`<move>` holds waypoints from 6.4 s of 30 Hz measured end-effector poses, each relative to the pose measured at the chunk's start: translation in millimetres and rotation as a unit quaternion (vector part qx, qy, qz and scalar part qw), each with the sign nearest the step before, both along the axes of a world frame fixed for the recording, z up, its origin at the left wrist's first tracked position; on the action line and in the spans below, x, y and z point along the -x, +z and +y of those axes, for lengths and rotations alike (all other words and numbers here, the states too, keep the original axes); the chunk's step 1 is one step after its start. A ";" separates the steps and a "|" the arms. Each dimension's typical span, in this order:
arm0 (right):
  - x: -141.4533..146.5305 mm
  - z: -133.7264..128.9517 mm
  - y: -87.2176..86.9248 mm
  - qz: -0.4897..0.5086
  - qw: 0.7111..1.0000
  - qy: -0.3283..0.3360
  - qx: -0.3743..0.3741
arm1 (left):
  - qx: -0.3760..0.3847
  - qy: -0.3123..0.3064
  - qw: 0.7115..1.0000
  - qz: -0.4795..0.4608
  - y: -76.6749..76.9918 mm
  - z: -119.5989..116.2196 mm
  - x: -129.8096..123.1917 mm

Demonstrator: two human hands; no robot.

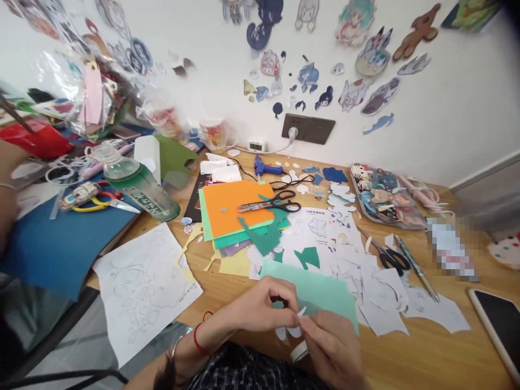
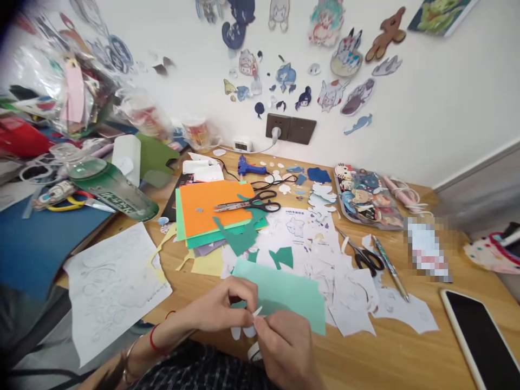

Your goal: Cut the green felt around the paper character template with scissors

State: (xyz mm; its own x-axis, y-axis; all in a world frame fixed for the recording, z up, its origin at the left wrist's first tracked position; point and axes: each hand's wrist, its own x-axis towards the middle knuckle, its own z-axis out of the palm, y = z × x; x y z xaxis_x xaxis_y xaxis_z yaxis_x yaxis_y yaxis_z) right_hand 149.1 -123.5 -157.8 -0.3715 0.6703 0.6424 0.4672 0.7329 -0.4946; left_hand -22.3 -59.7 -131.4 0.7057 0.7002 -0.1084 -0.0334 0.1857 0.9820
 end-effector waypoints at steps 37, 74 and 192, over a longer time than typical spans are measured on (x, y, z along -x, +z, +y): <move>6.2 -9.8 6.5 0.056 0.971 -0.205 0.109 | 0.133 0.049 0.990 -0.001 0.5 -3.9 -16.7; 25.5 -31.2 12.6 0.294 0.792 -0.169 0.508 | -0.265 0.069 0.939 0.206 -26.1 1.4 -6.1; 23.6 -0.7 15.0 0.361 0.720 -0.208 0.555 | -0.386 0.032 0.809 0.441 -24.3 -6.4 -3.8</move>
